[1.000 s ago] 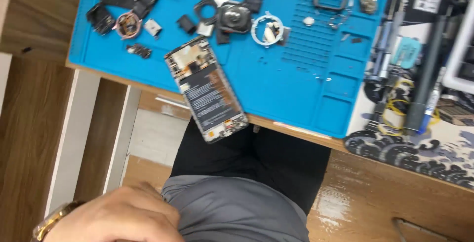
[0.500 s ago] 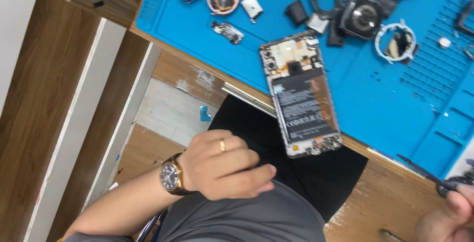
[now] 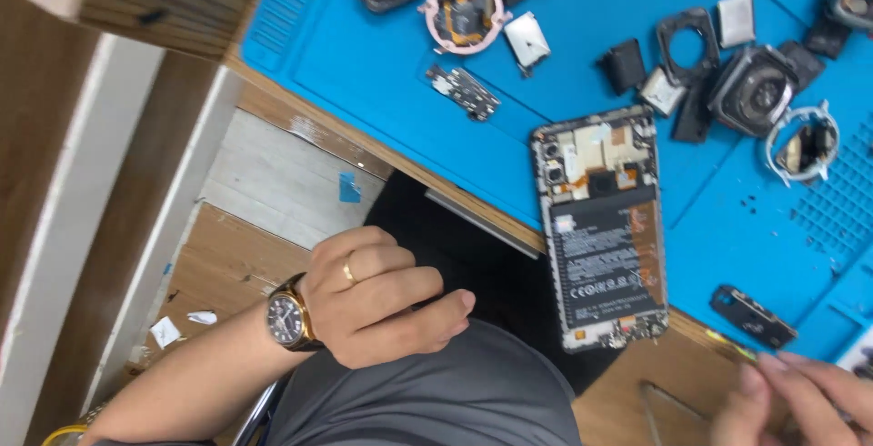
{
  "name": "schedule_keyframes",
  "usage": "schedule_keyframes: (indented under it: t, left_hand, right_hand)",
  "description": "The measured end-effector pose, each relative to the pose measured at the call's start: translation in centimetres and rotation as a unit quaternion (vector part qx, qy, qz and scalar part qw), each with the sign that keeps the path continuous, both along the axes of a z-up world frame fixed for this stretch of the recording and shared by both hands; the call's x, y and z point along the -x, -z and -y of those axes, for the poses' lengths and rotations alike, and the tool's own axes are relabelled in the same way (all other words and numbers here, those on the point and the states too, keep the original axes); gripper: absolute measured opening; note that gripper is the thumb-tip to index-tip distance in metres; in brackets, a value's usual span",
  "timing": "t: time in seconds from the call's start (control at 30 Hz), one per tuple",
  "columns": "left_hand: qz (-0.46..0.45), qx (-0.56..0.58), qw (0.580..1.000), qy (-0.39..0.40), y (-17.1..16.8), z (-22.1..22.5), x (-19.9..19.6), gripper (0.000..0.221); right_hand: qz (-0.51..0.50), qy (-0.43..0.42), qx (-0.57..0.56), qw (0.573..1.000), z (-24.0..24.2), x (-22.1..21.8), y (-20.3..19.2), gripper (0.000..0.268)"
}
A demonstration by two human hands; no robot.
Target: Repairing a smartphone by searching for parts and assembling electronic components on a repair bench.
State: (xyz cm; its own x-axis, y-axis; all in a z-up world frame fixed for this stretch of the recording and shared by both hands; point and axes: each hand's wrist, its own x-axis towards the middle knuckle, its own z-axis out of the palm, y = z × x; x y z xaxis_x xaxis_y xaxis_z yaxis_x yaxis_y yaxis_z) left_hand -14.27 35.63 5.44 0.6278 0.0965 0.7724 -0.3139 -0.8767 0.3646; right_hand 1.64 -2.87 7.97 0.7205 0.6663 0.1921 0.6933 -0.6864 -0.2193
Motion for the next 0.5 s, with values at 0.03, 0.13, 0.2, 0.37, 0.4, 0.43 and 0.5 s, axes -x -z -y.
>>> schedule_keyframes:
  t: [0.03, 0.13, 0.2, 0.37, 0.4, 0.43, 0.5]
  left_hand:
    - [0.006, -0.011, 1.000, 0.005, 0.1, 0.2, -0.5, 0.013]
    - [0.017, -0.034, 0.999, 0.028, 1.2, 0.9, -1.5, 0.008]
    - [0.011, -0.033, 0.999, 0.031, 1.3, 1.8, -2.0, 0.011]
    - [0.007, -0.044, 0.998, 0.037, 1.4, 3.7, -3.5, 0.016]
    - [0.012, -0.044, 0.998, 0.043, 1.4, 4.0, -3.9, 0.016]
    - [0.015, -0.045, 0.998, 0.049, 1.4, 4.3, -4.1, 0.016]
    - [0.019, -0.046, 0.997, 0.062, 1.0, 4.7, -4.8, 0.012]
  right_hand:
    - [0.008, -0.063, 0.021, 0.998, -1.9, 0.1, -2.0, 0.011]
    - [0.018, -0.159, 0.038, 0.986, -5.0, -0.5, -3.7, 0.009]
    - [0.005, -0.148, 0.029, 0.989, -6.2, 0.2, -3.9, 0.009]
    - [0.009, -0.159, -0.048, 0.986, -6.0, 0.5, -2.1, 0.006]
    - [0.001, -0.165, -0.035, 0.986, -5.2, 0.6, -1.8, 0.009]
    - [-0.009, -0.172, -0.023, 0.985, -4.5, 0.7, -1.5, 0.014]
    - [0.197, -0.078, 0.214, 0.954, 0.6, 1.8, 5.2, 0.029]
